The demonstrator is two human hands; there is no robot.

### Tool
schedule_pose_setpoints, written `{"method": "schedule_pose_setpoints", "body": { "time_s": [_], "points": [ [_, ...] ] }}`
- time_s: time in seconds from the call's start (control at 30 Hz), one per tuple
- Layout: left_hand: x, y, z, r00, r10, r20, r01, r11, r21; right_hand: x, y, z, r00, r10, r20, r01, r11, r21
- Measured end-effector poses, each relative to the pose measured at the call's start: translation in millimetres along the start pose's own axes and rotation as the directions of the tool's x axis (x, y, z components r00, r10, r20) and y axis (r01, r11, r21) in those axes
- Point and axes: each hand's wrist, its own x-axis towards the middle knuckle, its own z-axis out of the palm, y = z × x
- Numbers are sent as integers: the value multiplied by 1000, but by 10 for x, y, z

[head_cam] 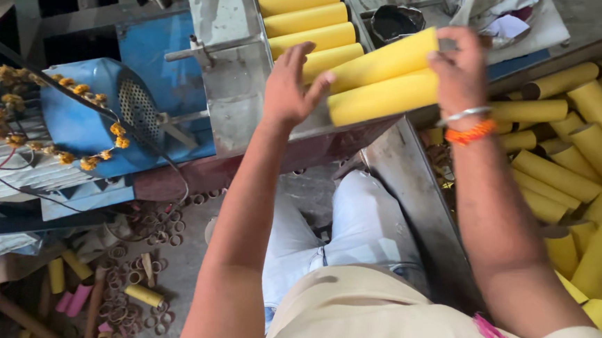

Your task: The person repeatedly picks up yellow cylindrical objects from a metal bin and places them onto a conveyor belt. The action is continuous and repetitive, involving handling the cylinders one or two at a time.

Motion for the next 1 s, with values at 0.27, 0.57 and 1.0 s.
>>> {"method": "schedule_pose_setpoints", "body": {
  "time_s": [0.27,0.57,1.0],
  "points": [
    [50,43,121,953,81,290,-202,887,415,-216,24,775,855,-457,245,489,552,-676],
    [37,-15,0,909,28,416,-255,828,500,-1045,458,-1054,996,92,7,-74,848,-524],
    [-106,-432,-187,919,123,375,-295,845,446,-1710,1449,-3251,696,479,-535,-639,74,-766]
  ]
}}
